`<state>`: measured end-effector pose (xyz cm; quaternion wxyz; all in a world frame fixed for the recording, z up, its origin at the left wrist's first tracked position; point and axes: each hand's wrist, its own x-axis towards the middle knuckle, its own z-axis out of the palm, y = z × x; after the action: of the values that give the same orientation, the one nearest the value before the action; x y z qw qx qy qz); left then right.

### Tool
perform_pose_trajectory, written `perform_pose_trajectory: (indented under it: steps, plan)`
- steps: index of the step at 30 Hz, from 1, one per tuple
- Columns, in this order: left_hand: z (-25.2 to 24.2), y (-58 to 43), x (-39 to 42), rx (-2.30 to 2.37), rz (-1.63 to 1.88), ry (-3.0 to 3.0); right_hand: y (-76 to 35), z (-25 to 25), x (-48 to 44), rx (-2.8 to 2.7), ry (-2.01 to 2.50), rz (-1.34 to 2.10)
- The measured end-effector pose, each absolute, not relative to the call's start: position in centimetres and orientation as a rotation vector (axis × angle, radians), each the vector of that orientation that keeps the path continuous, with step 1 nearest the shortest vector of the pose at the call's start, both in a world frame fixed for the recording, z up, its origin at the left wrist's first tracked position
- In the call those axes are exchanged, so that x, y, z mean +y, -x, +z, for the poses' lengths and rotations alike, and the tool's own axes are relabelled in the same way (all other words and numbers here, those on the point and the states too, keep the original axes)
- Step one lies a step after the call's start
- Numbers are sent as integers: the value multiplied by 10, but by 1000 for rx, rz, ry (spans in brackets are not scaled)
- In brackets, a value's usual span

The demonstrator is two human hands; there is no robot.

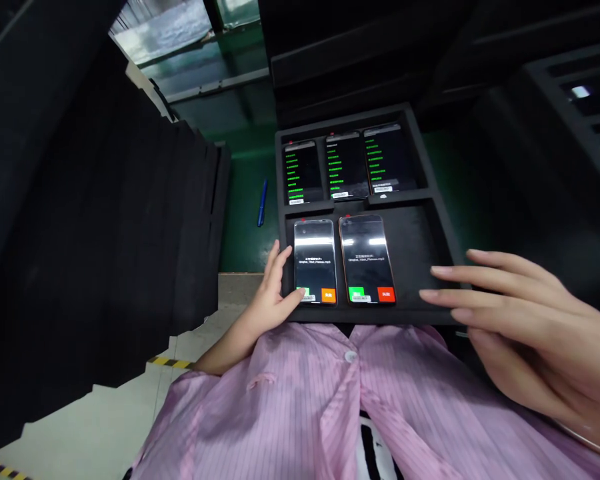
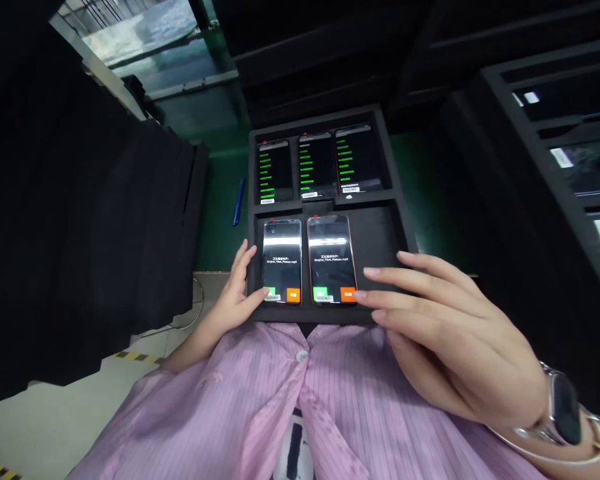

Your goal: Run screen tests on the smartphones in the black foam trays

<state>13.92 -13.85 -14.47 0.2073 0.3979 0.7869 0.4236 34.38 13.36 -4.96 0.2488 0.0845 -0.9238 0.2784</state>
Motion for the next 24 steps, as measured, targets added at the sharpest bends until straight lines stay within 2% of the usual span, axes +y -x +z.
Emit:
perform_pose_trajectory:
  steps: [5,11,18,24]
  plan:
    - [-133,-138,-146,2272,1195,-1319,-339,-72,133,-2596,-345,712]
    - [-123,-135,-147,2346,957,-1578,-334,-106,131,-2693,-315,768]
    - [-129,-114,-125,2406,716,-1528,-319,-123,143,-2852,-105,664]
    - [-135,-98,-115,2427,734,-1492,-310,-127,147,-2836,27,732]
